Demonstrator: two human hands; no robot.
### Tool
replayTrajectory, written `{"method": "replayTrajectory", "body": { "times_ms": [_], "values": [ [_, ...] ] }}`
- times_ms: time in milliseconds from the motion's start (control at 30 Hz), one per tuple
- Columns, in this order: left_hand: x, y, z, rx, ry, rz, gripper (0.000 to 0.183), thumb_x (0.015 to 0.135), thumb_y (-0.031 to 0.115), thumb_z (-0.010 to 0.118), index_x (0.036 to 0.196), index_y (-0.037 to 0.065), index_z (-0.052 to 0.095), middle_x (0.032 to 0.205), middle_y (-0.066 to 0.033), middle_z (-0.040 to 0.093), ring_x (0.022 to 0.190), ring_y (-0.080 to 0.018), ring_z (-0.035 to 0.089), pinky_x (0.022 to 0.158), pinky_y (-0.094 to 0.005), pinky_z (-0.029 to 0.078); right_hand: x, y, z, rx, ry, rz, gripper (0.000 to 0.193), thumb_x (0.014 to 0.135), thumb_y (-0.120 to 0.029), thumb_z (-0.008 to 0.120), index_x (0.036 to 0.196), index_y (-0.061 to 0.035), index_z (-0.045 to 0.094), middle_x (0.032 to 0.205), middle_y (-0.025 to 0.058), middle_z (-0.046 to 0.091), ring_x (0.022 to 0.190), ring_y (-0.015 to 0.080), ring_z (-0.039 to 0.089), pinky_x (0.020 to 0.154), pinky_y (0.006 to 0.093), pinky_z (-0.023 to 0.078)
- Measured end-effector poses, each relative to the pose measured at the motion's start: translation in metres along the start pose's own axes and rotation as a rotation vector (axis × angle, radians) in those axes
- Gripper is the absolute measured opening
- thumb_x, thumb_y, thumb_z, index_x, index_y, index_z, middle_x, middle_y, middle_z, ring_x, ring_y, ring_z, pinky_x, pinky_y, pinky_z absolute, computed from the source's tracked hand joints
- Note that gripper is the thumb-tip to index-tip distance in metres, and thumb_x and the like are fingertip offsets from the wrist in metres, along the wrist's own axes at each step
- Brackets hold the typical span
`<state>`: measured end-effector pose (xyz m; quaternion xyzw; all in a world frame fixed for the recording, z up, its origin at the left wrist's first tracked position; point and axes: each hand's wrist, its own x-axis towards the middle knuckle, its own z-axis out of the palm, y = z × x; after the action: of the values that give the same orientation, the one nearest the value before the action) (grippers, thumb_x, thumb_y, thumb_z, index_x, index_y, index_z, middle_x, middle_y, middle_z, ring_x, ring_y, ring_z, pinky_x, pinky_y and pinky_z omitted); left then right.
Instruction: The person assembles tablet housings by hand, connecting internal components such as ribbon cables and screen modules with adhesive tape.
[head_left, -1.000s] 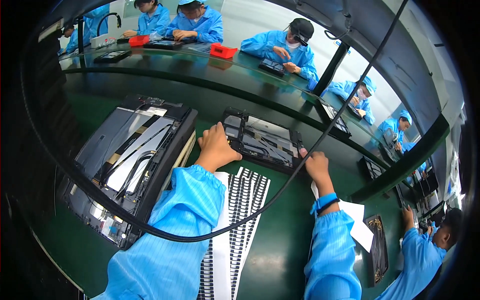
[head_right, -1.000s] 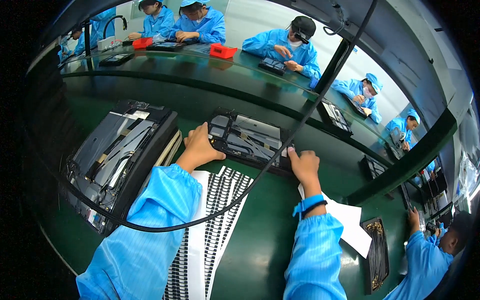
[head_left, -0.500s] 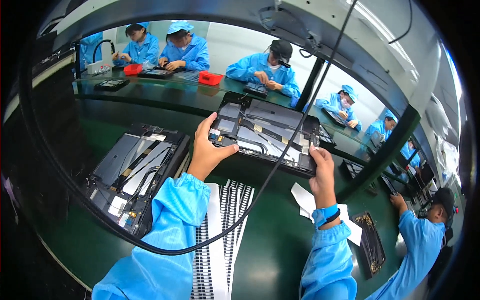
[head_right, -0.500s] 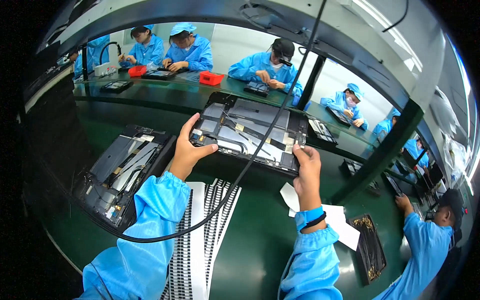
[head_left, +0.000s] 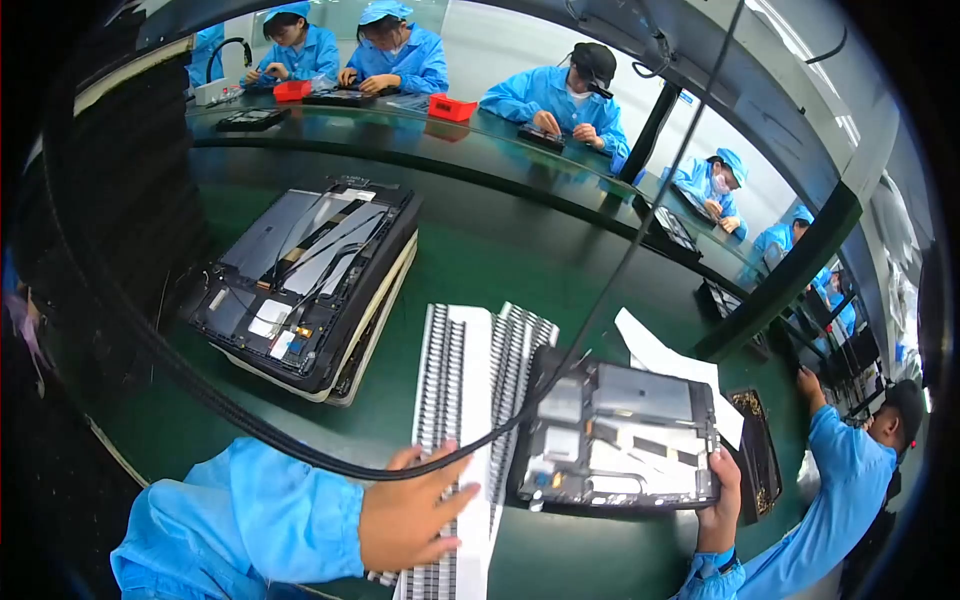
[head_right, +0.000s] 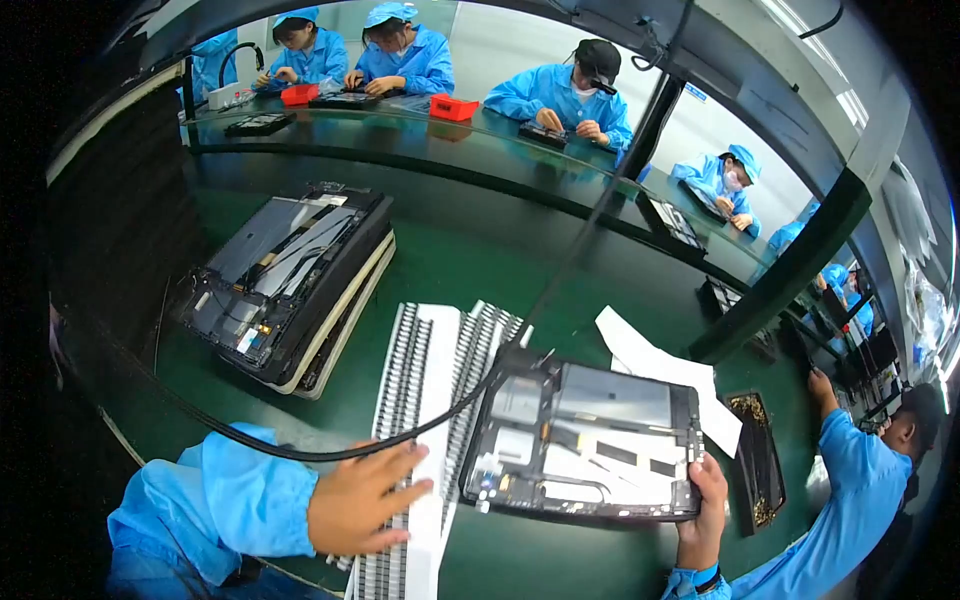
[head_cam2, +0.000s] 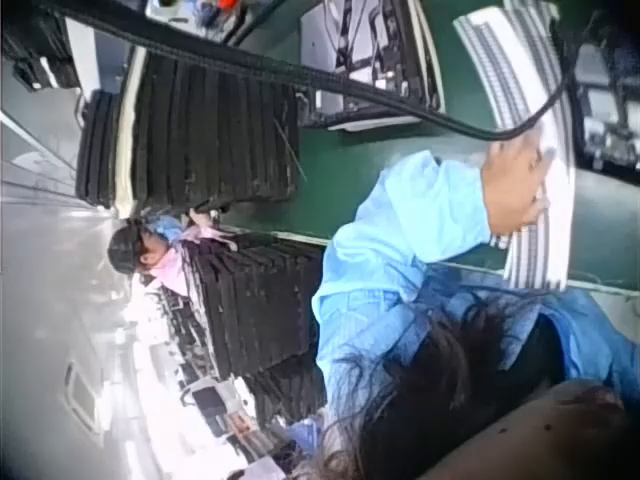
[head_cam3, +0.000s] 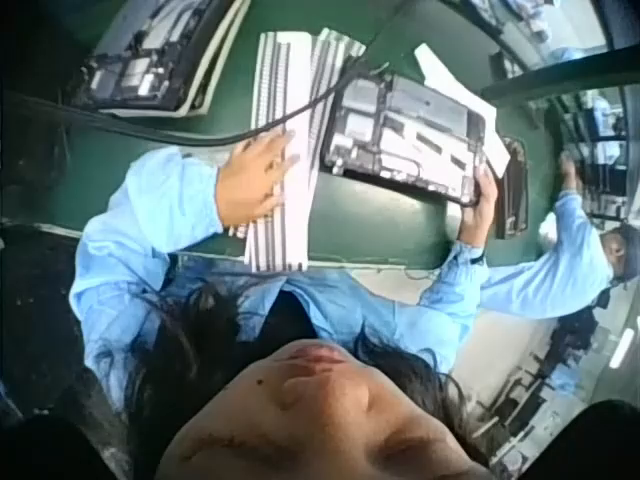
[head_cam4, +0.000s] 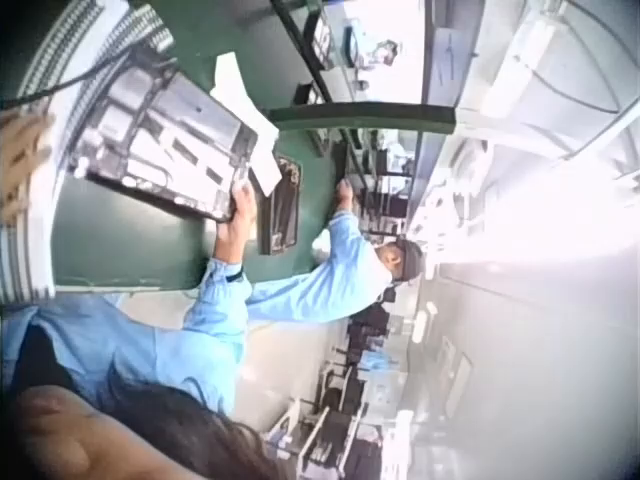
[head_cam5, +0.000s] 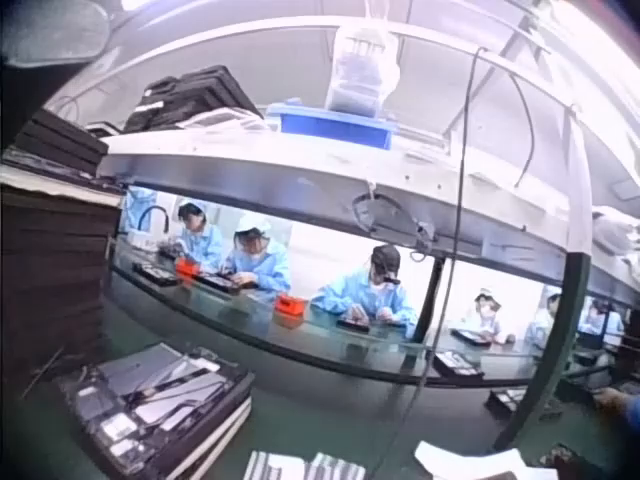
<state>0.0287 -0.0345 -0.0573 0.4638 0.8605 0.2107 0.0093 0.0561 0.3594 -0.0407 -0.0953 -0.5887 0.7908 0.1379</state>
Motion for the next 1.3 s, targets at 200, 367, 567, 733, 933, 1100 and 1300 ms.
{"method": "replayTrajectory", "body": {
  "times_ms": [200,367,567,733,933,1100,1300],
  "values": [
    [0.0,0.002,-0.007,-0.096,0.033,0.143,0.049,0.077,0.032,0.058,0.114,0.002,0.049,0.126,-0.0251,0.036,0.111,-0.0398,0.041,0.088,-0.0452,0.034,-0.003,-0.006,0.022,-1.13,0.201,-0.156,0.014,0.074,-0.006,0.058,0.085,0.002,0.056,0.079,0.0092,0.058,0.067,0.0135,0.054,0.059,0.0241,0.043],
    [0.039,-0.046,-0.02,-0.046,0.371,0.116,0.042,0.072,0.018,0.062,0.106,-0.004,0.05,0.117,-0.0266,0.042,0.108,-0.0397,0.043,0.089,-0.0445,0.035,0.003,-0.011,0.129,-1.191,-0.07,-0.567,0.01,0.068,0.0,0.062,0.076,0.0027,0.057,0.071,0.0121,0.056,0.063,0.0209,0.056,0.058,0.027,0.045],
    [0.048,-0.065,0.004,0.059,0.243,-0.107,0.057,0.075,0.03,0.056,0.114,-0.009,0.043,0.118,-0.0292,0.039,0.115,-0.0404,0.036,0.099,-0.0429,0.027,0.065,0.065,0.261,-1.466,-0.286,-0.661,0.015,0.068,-0.013,0.055,0.066,0.0014,0.061,0.069,0.017,0.059,0.067,0.0343,0.057,0.062,0.039,0.047],
    [0.049,-0.058,0.002,0.031,0.232,-0.108,0.058,0.075,0.03,0.057,0.114,-0.011,0.041,0.12,-0.029,0.038,0.116,-0.0404,0.034,0.1,-0.0431,0.027,0.072,0.083,0.277,-1.556,-0.328,-0.605,0.014,0.064,-0.011,0.055,0.061,0.0024,0.059,0.066,0.0198,0.058,0.064,0.0342,0.058,0.059,0.0404,0.048],
    [0.054,-0.062,0.0,0.033,0.284,-0.056,0.057,0.073,0.03,0.059,0.11,-0.01,0.044,0.117,-0.0286,0.041,0.113,-0.0407,0.038,0.099,-0.0432,0.028,0.089,0.086,0.269,-1.422,-0.382,-0.556,0.016,0.066,-0.01,0.052,0.065,0.0053,0.058,0.069,0.0246,0.057,0.066,0.0384,0.058,0.063,0.0424,0.048],
    [0.05,-0.08,0.003,0.075,0.28,-0.031,0.055,0.073,0.028,0.06,0.111,-0.009,0.045,0.118,-0.0297,0.041,0.113,-0.0412,0.038,0.097,-0.0449,0.029,0.058,0.025,0.217,-1.15,-0.317,-0.433,0.018,0.071,-0.014,0.058,0.069,0.0037,0.058,0.063,0.0181,0.057,0.057,0.0297,0.058,0.054,0.035,0.045],
    [0.051,-0.024,-0.019,-0.013,0.285,0.476,0.039,0.067,0.008,0.062,0.1,-0.01,0.052,0.111,-0.0234,0.049,0.104,-0.0363,0.049,0.087,-0.0426,0.042,-0.041,-0.022,0.067,-0.739,0.085,0.067,0.01,0.073,-0.007,0.057,0.071,0.0026,0.057,0.072,0.0054,0.056,0.069,0.0103,0.05,0.062,0.0223,0.038]
  ]
}}
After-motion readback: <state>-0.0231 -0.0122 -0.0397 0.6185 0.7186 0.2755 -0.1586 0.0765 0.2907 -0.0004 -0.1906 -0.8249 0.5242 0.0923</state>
